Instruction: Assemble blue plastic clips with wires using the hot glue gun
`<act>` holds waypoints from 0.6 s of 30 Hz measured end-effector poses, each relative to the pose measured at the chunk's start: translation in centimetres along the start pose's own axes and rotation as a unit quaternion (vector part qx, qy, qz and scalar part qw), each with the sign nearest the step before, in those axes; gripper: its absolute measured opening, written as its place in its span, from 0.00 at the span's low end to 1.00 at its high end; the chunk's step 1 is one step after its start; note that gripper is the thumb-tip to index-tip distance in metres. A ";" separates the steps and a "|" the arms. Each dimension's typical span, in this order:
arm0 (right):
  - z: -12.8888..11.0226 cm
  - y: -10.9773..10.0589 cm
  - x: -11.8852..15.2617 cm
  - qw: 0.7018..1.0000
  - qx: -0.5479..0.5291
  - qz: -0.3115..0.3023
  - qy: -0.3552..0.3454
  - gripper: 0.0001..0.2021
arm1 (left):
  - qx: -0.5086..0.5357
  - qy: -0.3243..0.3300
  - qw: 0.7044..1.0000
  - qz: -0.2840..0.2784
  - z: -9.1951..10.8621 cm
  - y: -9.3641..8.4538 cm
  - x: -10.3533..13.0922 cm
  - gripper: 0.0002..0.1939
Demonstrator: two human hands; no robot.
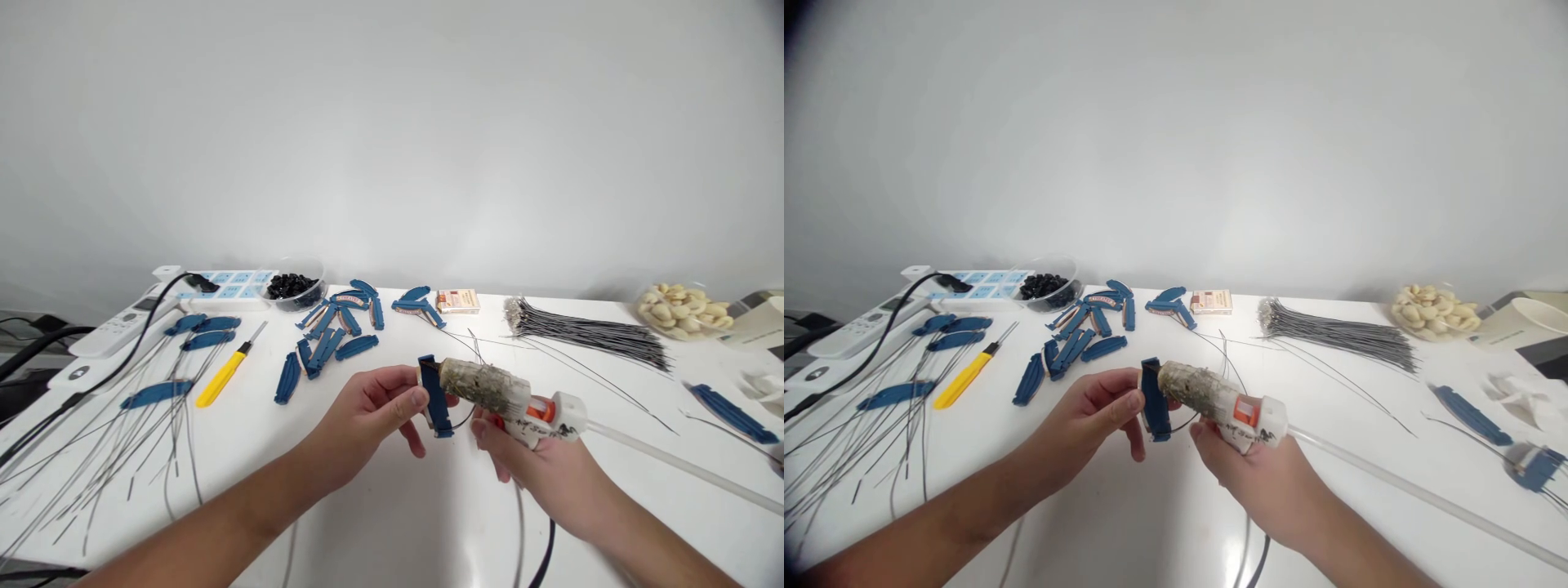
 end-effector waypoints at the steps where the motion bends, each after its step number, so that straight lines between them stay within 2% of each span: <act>1: 0.0 0.0 0.0 1.000 -0.003 -0.002 -0.003 0.12 | 0.001 0.000 1.000 0.000 0.0 0.0 0.0 0.15; 18: -0.2 -0.1 0.3 0.999 0.029 0.021 -0.008 0.13 | -0.012 -0.006 1.000 0.004 -0.1 -0.1 0.0 0.14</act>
Point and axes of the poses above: each hand's wrist, its own x-axis away from the middle knuckle, its own y-axis out of the palm, z = x × y, the point moved 7 cm from there along -x, towards the middle knuckle, and after that the axes turned 1 degree about z, right-handed, at the moved point
